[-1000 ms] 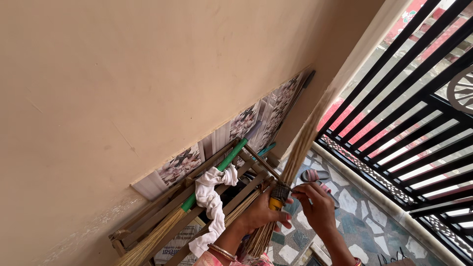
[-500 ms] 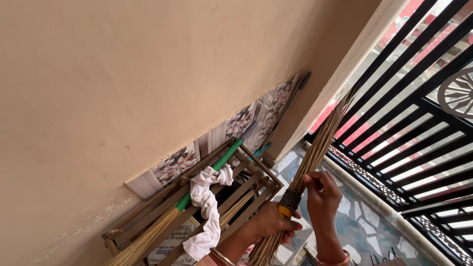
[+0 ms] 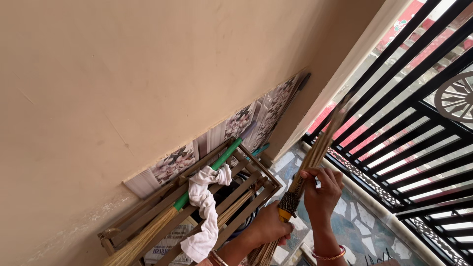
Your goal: The person picks up a traditional broom and moves to a balcony area. They proceed to untie the binding on the broom head, remove the old string, and then re-tie the broom head with a new string to secure the bristles.
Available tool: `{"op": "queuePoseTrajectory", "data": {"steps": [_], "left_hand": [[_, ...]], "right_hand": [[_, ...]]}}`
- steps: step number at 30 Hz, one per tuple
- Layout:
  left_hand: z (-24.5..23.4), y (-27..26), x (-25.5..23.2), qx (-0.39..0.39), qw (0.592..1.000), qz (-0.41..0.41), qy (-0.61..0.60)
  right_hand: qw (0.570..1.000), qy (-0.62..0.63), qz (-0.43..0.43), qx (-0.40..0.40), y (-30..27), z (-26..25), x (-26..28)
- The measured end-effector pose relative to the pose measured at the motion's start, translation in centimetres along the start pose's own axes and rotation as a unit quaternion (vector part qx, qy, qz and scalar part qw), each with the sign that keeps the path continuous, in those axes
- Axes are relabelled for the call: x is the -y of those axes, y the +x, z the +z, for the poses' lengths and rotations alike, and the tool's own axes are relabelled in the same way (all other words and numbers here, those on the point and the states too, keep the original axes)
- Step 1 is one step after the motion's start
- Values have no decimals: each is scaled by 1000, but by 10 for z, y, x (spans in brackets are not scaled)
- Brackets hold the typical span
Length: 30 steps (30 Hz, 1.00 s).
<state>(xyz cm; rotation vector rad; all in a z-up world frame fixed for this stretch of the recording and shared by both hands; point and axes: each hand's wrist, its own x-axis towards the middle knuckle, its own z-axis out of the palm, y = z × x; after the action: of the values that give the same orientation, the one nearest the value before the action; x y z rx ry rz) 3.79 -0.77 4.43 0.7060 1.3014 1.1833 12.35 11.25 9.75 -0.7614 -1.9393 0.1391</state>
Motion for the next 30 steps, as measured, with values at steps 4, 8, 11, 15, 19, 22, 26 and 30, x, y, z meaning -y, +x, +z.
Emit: {"op": "queuePoseTrajectory", "data": {"steps": [4,8,11,15,19,22,26,30], "left_hand": [[0,-1,0,-86,993,51,64],[-11,-3,-6,-142,986,33,84],[-14,-3,-11,-152,983,23,102],[-12,-6,-10,-150,978,74,121],[-11,-2,-2,-153,971,81,162],[-15,11,10,-168,952,98,235],[-19,14,12,-193,910,107,350],[-17,0,-8,-157,903,13,399]], "right_hand": [[998,55,14,23,-9,2,-23],[999,-42,-5,12,-35,-1,-45],[996,-72,-37,46,-50,1,-36],[993,-66,-78,59,-54,-2,-8],[989,-85,-112,50,-46,0,-3],[969,-127,-204,60,-43,0,-5],[934,-175,-301,80,-37,-4,-6],[911,-201,-352,76,-33,1,-10]]}}
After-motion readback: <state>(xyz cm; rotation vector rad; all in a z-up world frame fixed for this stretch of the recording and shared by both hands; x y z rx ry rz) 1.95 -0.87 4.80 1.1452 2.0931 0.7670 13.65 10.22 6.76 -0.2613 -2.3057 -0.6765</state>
